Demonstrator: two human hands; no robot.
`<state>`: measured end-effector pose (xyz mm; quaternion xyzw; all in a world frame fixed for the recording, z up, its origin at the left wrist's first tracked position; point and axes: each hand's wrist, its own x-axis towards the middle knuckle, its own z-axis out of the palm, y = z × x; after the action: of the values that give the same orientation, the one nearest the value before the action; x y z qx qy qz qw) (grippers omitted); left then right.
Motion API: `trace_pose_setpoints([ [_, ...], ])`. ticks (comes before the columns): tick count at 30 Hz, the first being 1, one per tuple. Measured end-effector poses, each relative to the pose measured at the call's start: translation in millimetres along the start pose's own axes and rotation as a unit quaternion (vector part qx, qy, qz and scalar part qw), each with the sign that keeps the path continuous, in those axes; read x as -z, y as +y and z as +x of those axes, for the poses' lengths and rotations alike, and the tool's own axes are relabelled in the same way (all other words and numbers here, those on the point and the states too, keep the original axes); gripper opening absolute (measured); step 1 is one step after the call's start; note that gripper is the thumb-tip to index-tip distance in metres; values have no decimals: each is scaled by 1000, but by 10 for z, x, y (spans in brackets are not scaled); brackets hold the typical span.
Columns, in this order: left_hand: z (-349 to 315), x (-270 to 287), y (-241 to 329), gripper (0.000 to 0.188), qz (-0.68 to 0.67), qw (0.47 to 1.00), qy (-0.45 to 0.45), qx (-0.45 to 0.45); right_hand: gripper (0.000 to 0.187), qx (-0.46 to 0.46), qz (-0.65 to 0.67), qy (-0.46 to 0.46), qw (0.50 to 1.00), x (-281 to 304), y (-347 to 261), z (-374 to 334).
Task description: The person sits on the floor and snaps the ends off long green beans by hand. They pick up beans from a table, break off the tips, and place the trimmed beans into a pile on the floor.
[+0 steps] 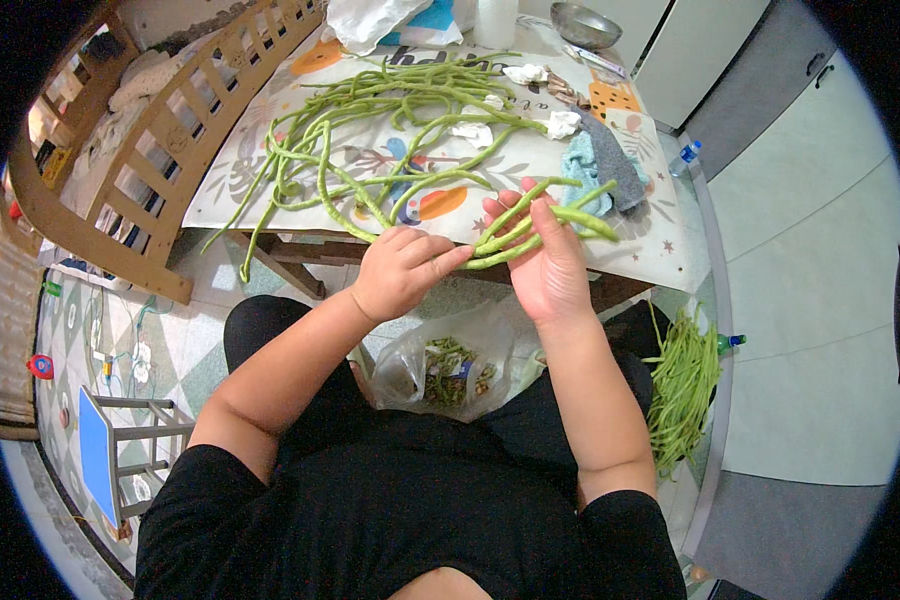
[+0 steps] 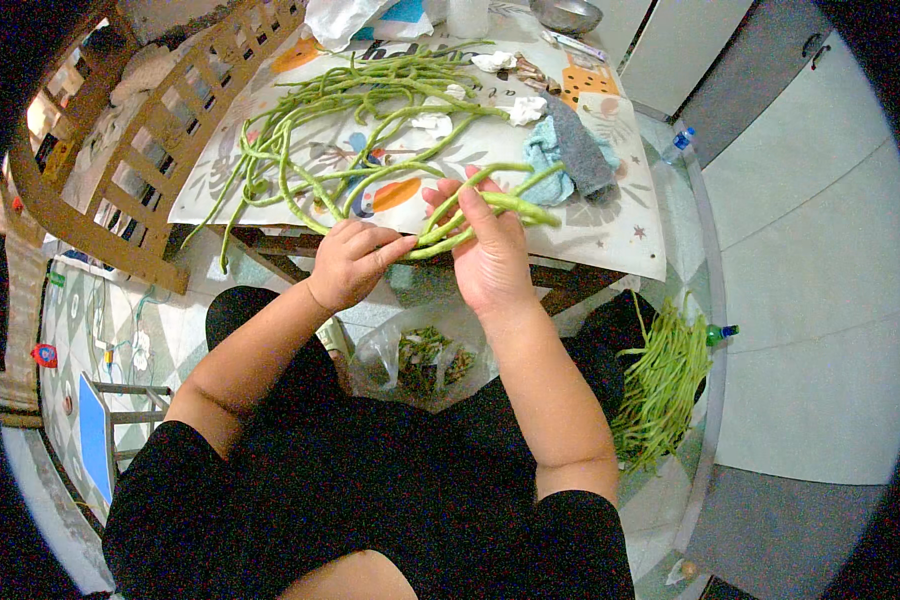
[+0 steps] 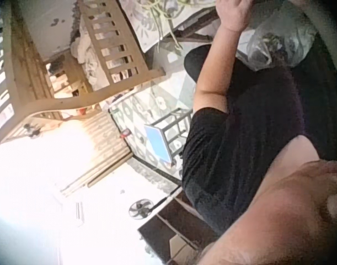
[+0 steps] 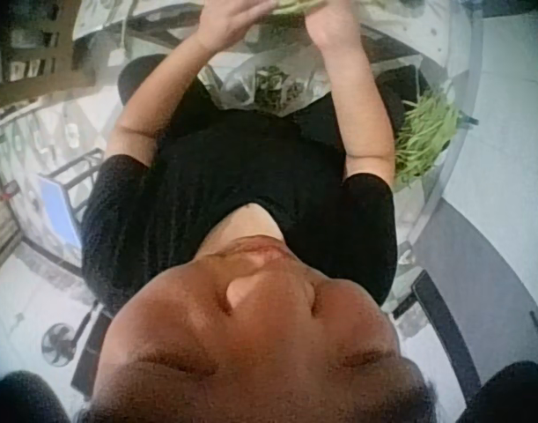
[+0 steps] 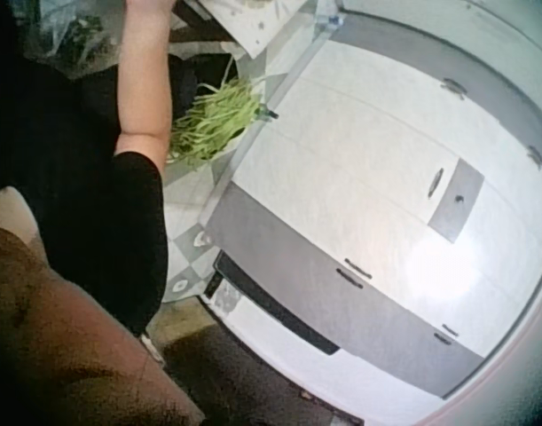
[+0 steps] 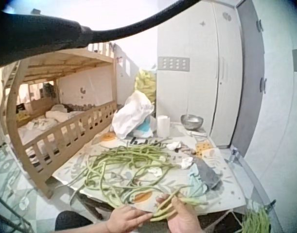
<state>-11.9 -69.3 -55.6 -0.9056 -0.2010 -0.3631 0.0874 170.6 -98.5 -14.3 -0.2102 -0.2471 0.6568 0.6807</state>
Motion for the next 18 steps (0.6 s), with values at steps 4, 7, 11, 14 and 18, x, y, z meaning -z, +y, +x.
trace_pose_setpoints([
  [4, -24, 11, -2, 40, -7, 1000, -11, 9, 27, 68, -24, 13, 997, -123, 21, 14],
  [7, -15, 42, 4, 38, -35, 998, -41, 26, 27, 68, -57, -70, 994, -37, 18, -43],
  [11, 110, 186, 121, 38, -198, 973, -47, 112, 33, 63, -225, -151, 960, 118, 55, -182],
  [14, 260, 281, 193, 26, -332, 924, 11, 191, 29, 40, -315, -178, 931, 92, 93, -285],
  [18, 534, 553, 316, 24, -368, 903, -18, 222, 22, 33, -397, -174, 901, 38, 150, -366],
])
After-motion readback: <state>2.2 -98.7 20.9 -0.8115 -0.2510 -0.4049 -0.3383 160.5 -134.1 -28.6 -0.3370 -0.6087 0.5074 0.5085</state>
